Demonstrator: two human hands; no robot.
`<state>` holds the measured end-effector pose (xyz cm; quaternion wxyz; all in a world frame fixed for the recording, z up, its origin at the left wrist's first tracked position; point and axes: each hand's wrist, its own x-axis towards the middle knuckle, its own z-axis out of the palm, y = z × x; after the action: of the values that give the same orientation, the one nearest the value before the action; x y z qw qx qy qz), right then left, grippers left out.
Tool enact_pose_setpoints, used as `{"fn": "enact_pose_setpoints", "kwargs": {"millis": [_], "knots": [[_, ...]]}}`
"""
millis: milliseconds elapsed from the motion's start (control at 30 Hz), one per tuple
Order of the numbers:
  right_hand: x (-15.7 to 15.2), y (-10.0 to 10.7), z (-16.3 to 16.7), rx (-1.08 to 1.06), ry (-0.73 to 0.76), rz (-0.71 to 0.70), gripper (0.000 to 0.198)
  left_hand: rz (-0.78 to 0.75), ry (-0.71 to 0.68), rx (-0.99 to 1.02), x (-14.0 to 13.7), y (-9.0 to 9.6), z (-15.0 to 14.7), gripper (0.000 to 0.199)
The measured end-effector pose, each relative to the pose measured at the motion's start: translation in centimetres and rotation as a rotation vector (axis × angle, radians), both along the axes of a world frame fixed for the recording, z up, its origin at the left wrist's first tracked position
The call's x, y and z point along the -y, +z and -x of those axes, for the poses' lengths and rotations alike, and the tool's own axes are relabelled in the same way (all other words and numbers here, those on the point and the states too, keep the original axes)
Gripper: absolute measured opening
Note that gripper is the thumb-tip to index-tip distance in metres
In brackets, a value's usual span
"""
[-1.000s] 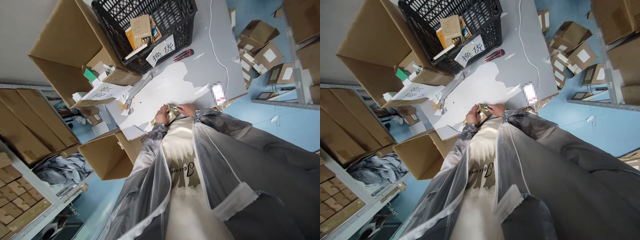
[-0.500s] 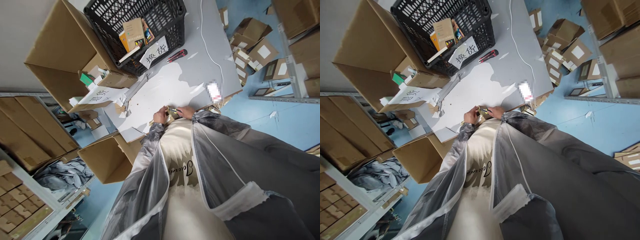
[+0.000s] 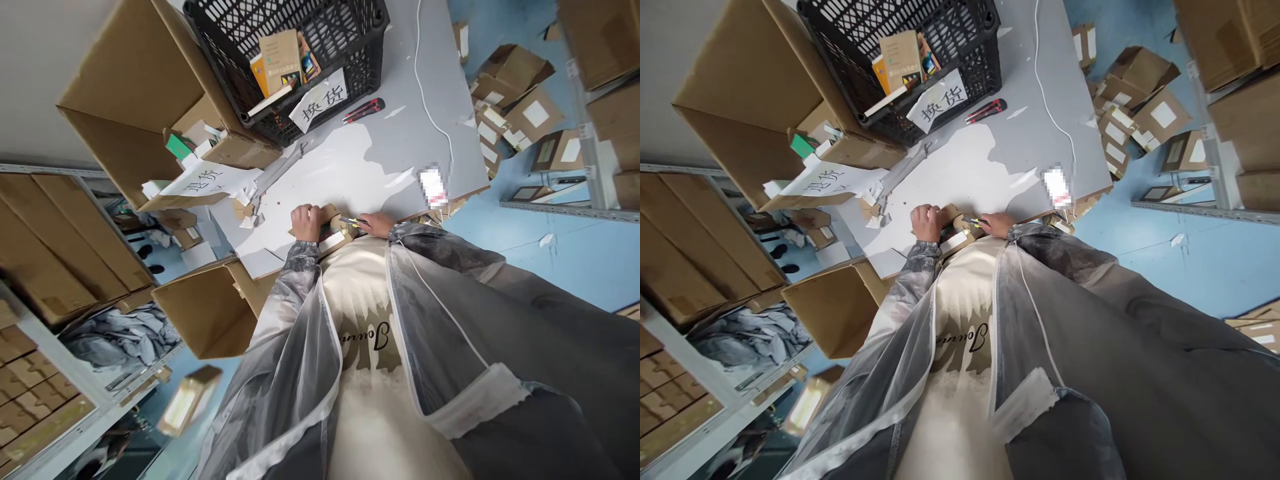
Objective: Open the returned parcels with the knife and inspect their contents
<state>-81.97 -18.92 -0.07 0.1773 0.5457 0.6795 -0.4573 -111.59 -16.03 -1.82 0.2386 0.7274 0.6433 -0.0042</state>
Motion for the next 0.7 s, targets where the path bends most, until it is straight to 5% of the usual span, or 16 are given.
{"fn": "enact_pose_setpoints", "kwargs": {"millis": [200,433,700], "knots": [[0.4,-0.4,-0.7,-0.009,-0.025,-0.023,0.042,0.188,-0.345,0.084,4.6,2.2,-1.0,0.048],[0.5,-0.2,-1.7,-0.027,-0.033,-0.018,0.039,0.199,-0.199,0.057,7.4,2.7,-2.4,0.040],[1.0,0.8,-3.1,-0.044,-0.100,-0.036,0.041,0.198,-0.065,0.087,5.1,0.9,-2.2,0.046]]}}
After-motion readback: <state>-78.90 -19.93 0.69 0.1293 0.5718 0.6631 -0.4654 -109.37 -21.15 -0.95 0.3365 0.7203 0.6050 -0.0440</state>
